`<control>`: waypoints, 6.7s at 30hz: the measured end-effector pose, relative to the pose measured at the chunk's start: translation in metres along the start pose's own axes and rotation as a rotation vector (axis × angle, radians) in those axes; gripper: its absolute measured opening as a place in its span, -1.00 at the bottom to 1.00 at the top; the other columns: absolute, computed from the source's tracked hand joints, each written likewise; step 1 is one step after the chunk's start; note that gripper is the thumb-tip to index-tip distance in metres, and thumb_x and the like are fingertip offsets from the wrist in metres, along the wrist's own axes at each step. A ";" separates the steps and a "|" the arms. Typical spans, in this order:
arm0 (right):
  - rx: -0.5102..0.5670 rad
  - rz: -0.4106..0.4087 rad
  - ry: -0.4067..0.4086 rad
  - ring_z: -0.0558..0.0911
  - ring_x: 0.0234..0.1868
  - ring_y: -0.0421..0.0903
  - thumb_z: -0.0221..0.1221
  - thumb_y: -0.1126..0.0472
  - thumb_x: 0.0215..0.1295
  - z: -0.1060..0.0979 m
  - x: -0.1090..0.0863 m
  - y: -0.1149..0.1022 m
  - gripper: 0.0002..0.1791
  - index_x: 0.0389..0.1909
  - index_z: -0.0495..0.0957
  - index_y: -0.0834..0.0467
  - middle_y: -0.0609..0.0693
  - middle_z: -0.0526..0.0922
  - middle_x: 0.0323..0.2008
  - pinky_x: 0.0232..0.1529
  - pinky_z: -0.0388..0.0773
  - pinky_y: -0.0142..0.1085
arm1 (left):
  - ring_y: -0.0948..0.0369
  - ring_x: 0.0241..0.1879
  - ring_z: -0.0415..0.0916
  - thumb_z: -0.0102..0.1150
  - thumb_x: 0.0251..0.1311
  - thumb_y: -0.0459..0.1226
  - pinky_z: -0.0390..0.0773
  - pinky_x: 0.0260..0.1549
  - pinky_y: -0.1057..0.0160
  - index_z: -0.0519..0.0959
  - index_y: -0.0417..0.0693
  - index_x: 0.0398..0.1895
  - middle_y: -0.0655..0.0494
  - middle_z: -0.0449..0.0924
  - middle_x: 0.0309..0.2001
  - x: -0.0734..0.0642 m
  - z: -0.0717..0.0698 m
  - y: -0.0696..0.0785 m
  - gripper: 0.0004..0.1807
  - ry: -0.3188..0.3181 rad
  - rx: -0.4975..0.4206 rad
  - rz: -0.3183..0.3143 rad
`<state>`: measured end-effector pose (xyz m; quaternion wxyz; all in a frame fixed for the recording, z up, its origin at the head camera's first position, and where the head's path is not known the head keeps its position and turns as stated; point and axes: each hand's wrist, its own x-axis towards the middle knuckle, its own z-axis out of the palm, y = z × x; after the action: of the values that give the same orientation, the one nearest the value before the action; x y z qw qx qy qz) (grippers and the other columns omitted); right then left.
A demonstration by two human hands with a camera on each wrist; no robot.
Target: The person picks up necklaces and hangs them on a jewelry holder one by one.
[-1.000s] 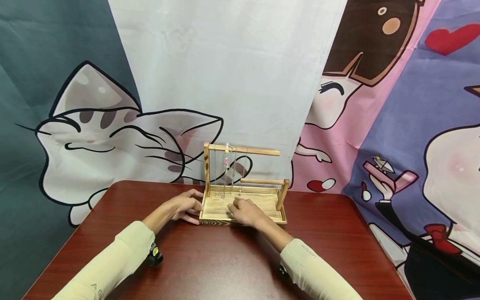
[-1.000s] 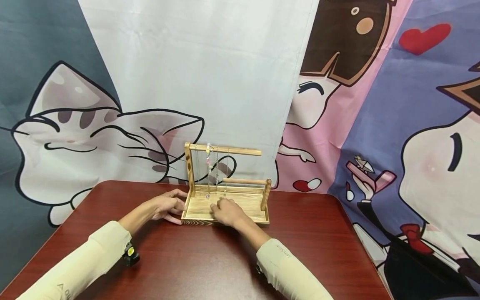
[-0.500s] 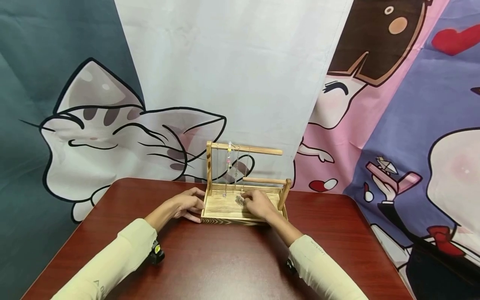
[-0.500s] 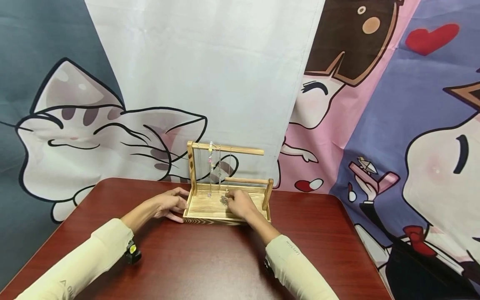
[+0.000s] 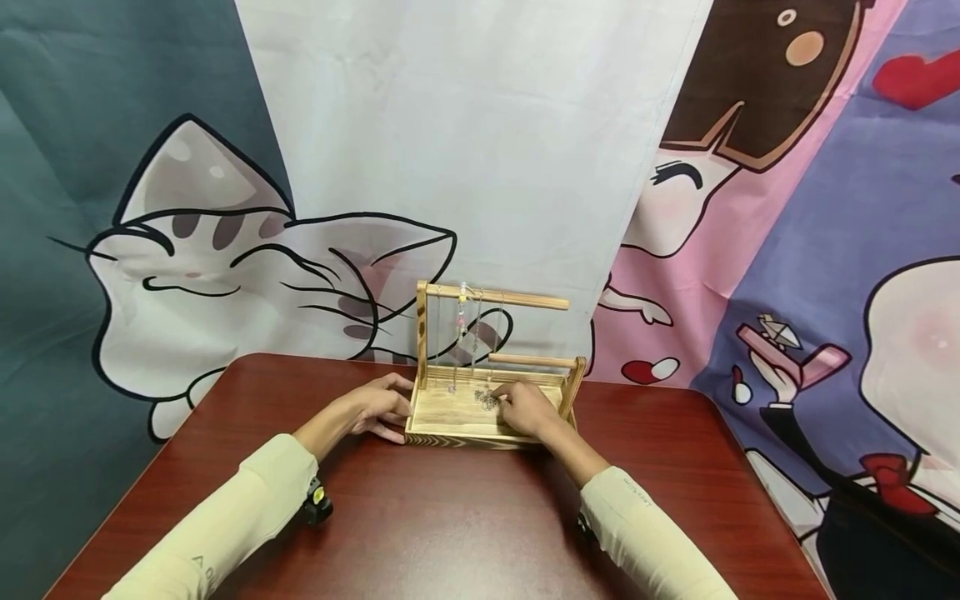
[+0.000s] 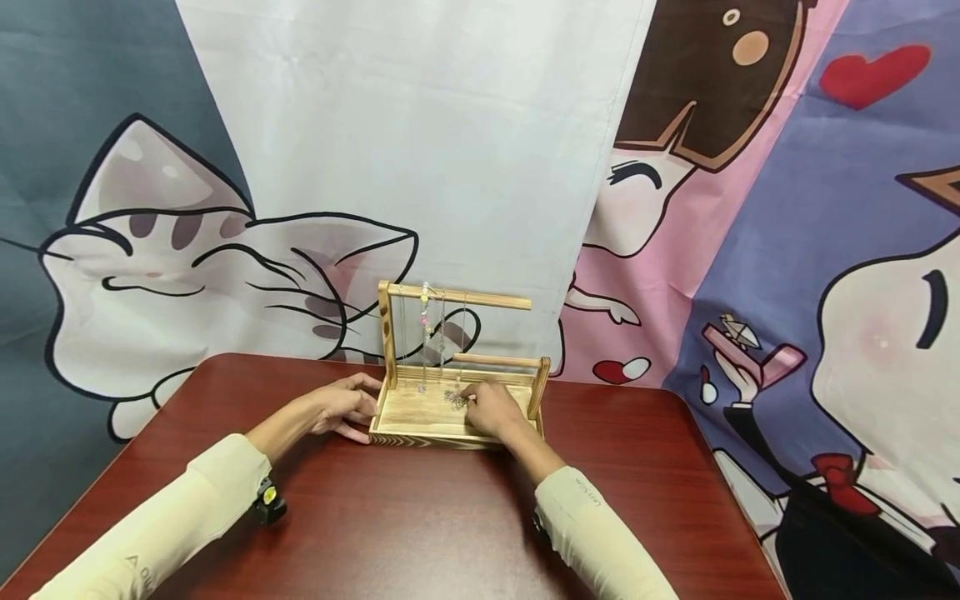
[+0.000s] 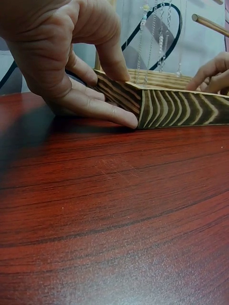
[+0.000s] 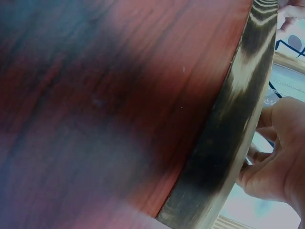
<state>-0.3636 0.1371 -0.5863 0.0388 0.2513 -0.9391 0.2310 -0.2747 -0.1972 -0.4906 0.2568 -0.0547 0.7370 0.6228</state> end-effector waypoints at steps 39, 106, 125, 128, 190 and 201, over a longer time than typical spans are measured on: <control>0.319 0.125 -0.278 0.54 -0.38 -0.10 0.10 0.03 0.68 -0.026 -0.003 -0.016 -0.66 -0.30 0.68 0.08 0.00 0.67 -0.38 -0.37 0.55 -0.23 | -0.07 0.09 0.73 0.15 0.41 -0.53 0.96 -0.08 -0.13 0.17 -0.20 0.63 -0.37 0.60 0.25 0.000 -0.001 0.001 -0.25 -0.007 0.004 -0.008; 1.085 0.278 -0.284 0.17 -0.63 -0.33 0.16 0.21 0.74 -0.152 -0.037 -0.083 -0.79 -0.10 0.76 0.03 -0.23 0.24 -0.61 -0.62 0.08 -0.50 | -0.08 0.10 0.73 0.17 0.44 -0.53 0.96 -0.07 -0.13 0.17 -0.20 0.64 -0.42 0.56 0.31 0.000 0.000 0.001 -0.25 -0.012 0.005 -0.004; 1.105 0.166 -0.101 0.24 -0.60 -0.30 0.17 0.21 0.75 -0.189 -0.028 -0.095 -0.77 0.05 0.80 -0.06 -0.20 0.43 -0.52 -0.56 0.16 -0.47 | -0.08 0.11 0.72 0.17 0.42 -0.53 0.96 -0.06 -0.13 0.17 -0.20 0.64 -0.38 0.58 0.29 0.001 -0.001 0.001 -0.24 -0.011 0.013 -0.006; 1.100 0.167 -0.084 0.23 -0.60 -0.28 0.18 0.19 0.74 -0.193 -0.027 -0.095 -0.78 0.17 0.77 0.07 -0.19 0.33 -0.60 -0.57 0.15 -0.46 | -0.08 0.11 0.73 0.18 0.42 -0.53 0.95 -0.05 -0.14 0.17 -0.20 0.64 -0.38 0.59 0.29 0.001 -0.001 0.002 -0.24 -0.015 0.010 -0.005; 1.132 0.010 0.275 -0.03 -0.58 -0.15 0.21 0.31 0.70 -0.301 0.000 -0.120 -0.68 -0.18 0.89 -0.03 -0.21 0.25 -0.73 -0.49 -0.19 -0.27 | -0.04 0.07 0.76 0.15 0.41 -0.53 0.95 -0.06 -0.16 0.15 -0.19 0.63 -0.37 0.64 0.23 0.000 -0.002 0.003 -0.24 -0.021 0.006 -0.004; 1.202 -0.016 0.351 -0.08 -0.55 -0.11 0.20 0.33 0.71 -0.322 0.000 -0.117 -0.68 -0.18 0.89 0.02 -0.23 0.28 -0.70 -0.46 -0.24 -0.26 | -0.05 0.06 0.75 0.16 0.38 -0.54 0.96 -0.07 -0.14 0.18 -0.18 0.61 -0.37 0.61 0.23 0.002 -0.001 0.003 -0.25 -0.014 0.006 0.000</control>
<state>-0.3206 0.1932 -0.2507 0.0461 0.1945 -0.6228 0.7564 -0.2776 -0.1973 -0.4886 0.2622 -0.0497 0.7371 0.6209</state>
